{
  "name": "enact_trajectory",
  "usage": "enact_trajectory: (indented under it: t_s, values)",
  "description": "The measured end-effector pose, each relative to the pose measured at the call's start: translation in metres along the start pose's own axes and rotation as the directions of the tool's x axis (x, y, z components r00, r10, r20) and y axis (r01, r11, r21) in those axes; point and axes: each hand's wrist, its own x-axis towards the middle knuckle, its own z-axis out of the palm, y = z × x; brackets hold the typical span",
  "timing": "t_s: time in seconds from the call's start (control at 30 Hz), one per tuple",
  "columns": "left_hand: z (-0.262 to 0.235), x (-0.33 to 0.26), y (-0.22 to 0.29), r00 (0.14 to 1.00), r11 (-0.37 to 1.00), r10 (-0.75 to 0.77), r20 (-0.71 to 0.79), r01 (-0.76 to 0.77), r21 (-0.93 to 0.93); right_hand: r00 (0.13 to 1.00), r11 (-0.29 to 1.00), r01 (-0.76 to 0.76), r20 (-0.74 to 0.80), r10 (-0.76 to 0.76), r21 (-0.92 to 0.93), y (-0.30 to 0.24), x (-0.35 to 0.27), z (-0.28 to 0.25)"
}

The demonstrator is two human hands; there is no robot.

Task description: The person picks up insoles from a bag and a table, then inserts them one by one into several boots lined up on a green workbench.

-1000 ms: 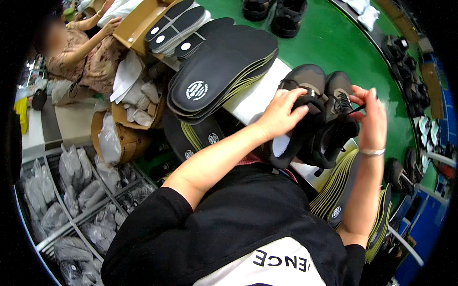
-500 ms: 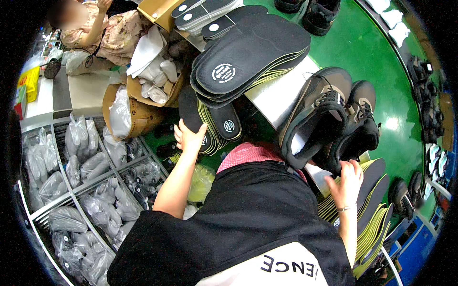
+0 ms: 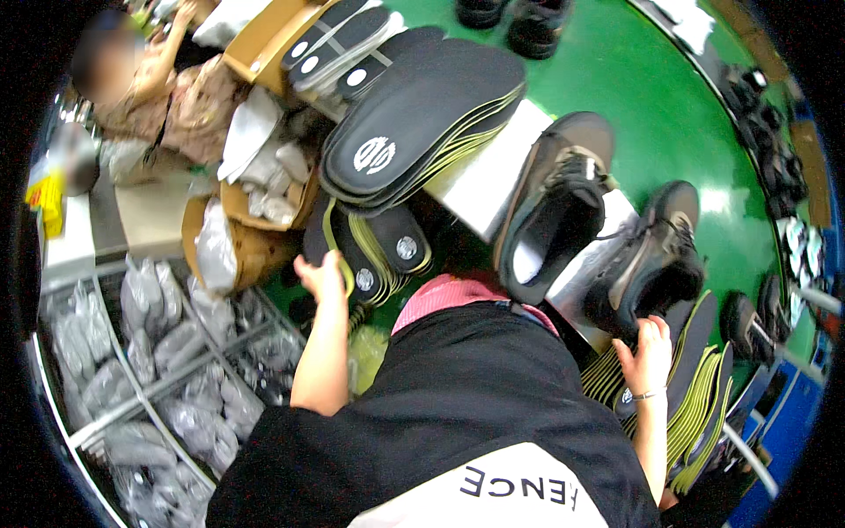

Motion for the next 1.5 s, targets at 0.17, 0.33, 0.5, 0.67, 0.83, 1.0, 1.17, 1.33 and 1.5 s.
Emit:
enact_trajectory:
  t_s: [0.17, 0.33, 0.5, 0.67, 0.83, 1.0, 1.17, 1.33, 1.5]
  values:
    - [-0.079, 0.026, 0.081, 0.990, 0.684, -0.068, -0.125, -0.045, -0.728, 0.966, 0.989, 0.045, -0.259, -0.007, 0.142, -0.010, 0.024, -0.042]
    - [-0.105, 0.016, 0.194, 0.938, 0.494, 0.346, 0.023, -0.161, -0.854, 0.913, 0.837, 0.213, -0.407, 0.012, 0.504, -0.059, 0.065, -0.097]
    - [-0.045, -0.122, 0.241, 0.601, 0.470, 0.750, 0.277, -0.188, -0.863, 0.876, 0.474, 0.479, -0.432, -0.213, 0.739, -0.103, 0.091, -0.100]
    - [0.016, -0.194, 0.226, -0.099, 0.390, 0.882, 0.460, -0.394, -0.832, 0.911, 0.487, 0.401, -0.393, -0.123, 0.776, -0.113, 0.109, -0.084]
    - [0.020, -0.216, 0.238, -0.470, 0.228, 0.792, 0.389, -0.364, -0.903, 0.904, 0.498, 0.295, -0.407, 0.131, 0.815, -0.080, 0.087, -0.087]
    - [0.047, -0.212, 0.244, -0.585, 0.026, 0.638, 0.502, -0.634, -0.773, 0.823, 0.617, 0.260, -0.505, 0.262, 0.743, -0.040, 0.055, -0.097]
    - [0.089, -0.218, 0.232, -0.535, -0.170, 0.215, 0.817, -0.844, -0.508, 0.905, 0.713, 0.211, -0.409, 0.115, 0.668, -0.025, 0.037, -0.084]
    - [0.100, -0.206, 0.261, -0.186, 0.649, 0.651, 0.736, -0.365, -0.667, 0.958, 0.746, 0.177, -0.286, 0.019, 0.642, -0.024, 0.020, -0.087]
    - [0.110, -0.155, 0.299, -0.194, 0.505, 0.709, 0.678, -0.531, -0.680, 0.990, 0.881, 0.142, -0.067, -0.125, 0.451, -0.027, 0.008, -0.092]
